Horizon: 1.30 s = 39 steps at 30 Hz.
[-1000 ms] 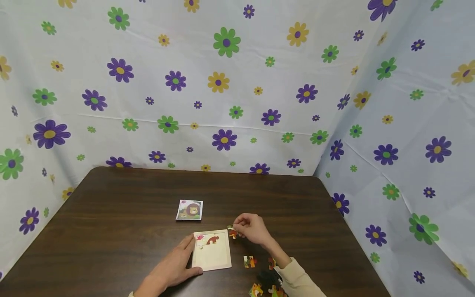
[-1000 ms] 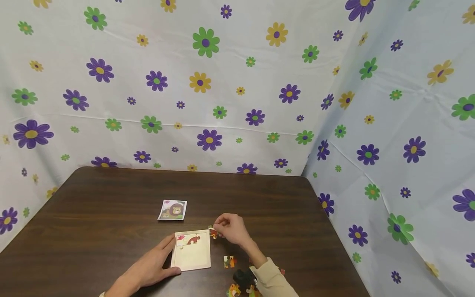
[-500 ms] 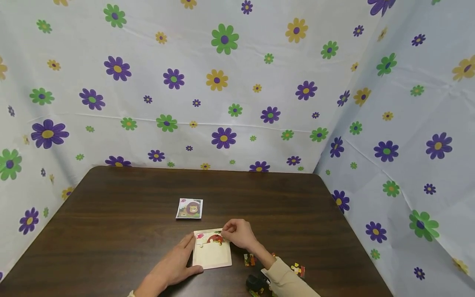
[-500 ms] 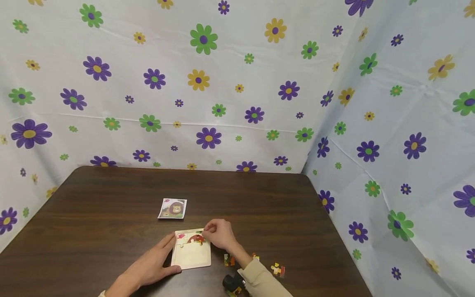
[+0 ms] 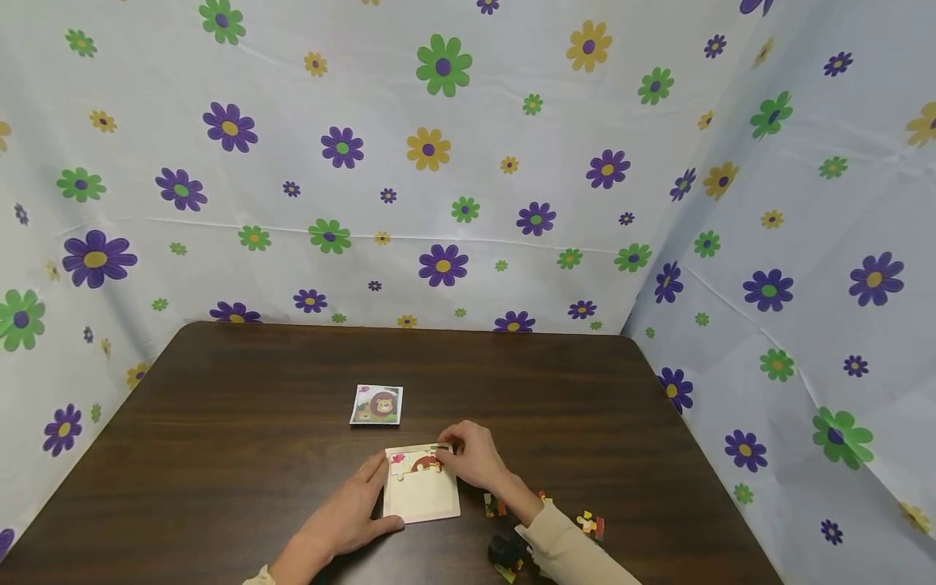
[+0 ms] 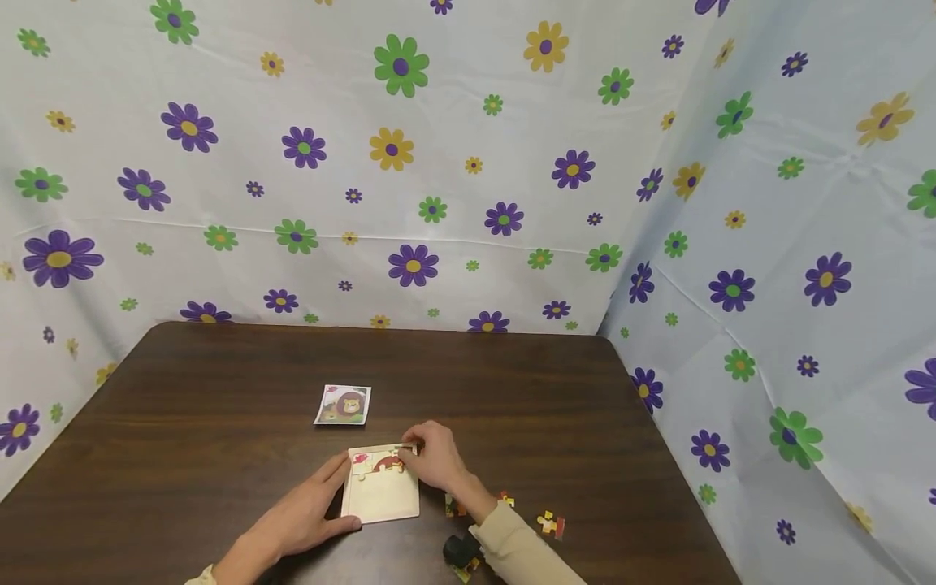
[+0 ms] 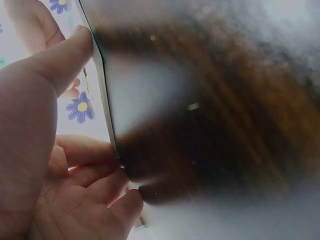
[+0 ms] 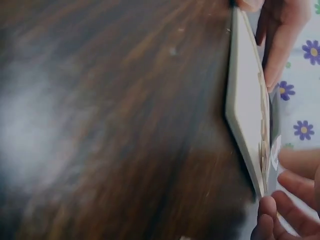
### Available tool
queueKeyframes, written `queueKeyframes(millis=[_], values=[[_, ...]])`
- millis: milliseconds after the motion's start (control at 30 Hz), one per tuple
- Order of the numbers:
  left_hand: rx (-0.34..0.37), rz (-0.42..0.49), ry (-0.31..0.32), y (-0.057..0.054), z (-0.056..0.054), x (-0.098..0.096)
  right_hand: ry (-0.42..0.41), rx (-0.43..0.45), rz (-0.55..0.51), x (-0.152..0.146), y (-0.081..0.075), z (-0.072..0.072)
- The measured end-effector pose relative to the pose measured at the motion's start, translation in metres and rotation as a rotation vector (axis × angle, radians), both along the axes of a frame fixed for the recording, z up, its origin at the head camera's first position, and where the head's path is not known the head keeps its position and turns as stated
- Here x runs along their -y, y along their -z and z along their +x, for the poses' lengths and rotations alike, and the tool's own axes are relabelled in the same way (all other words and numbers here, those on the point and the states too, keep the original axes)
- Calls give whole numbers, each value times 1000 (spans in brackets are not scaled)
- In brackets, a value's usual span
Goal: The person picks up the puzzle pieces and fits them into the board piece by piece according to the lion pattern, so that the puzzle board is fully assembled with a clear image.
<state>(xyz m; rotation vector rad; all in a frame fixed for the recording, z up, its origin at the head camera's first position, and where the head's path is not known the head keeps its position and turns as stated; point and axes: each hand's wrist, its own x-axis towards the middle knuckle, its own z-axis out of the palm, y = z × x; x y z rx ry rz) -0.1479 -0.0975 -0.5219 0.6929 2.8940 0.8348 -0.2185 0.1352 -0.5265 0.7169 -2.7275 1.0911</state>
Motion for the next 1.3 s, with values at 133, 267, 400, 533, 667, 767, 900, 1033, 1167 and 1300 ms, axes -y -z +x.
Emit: queueKeyframes(millis=[133, 267, 400, 533, 667, 767, 900, 1033, 1167, 1300], values=[[-6, -4, 11, 0, -1, -1, -106, 8, 72, -5, 1, 2], [2, -5, 9, 2, -2, -2, -154, 35, 111, -8, 1, 3], [28, 6, 0, 0, 0, -1, -176, 46, 146, -7, 2, 3], [37, 5, -5, -2, 1, -1, -166, 62, 182, -7, 2, 3], [50, -9, -12, -3, 0, -1, -157, 83, 195, -6, -3, 4], [61, -23, -13, -4, 1, -1, -164, 73, 197, -7, -5, 5], [74, -20, -12, -5, 0, -2, -178, 71, 205, -7, -6, 5], [63, -18, -7, -5, 0, -2, -190, 71, 222, -6, -5, 5], [41, -16, -3, -5, -1, -1, -178, 32, 201, -5, -5, 5], [33, -14, 0, -4, -1, -2, -156, -53, 79, -4, -2, 4]])
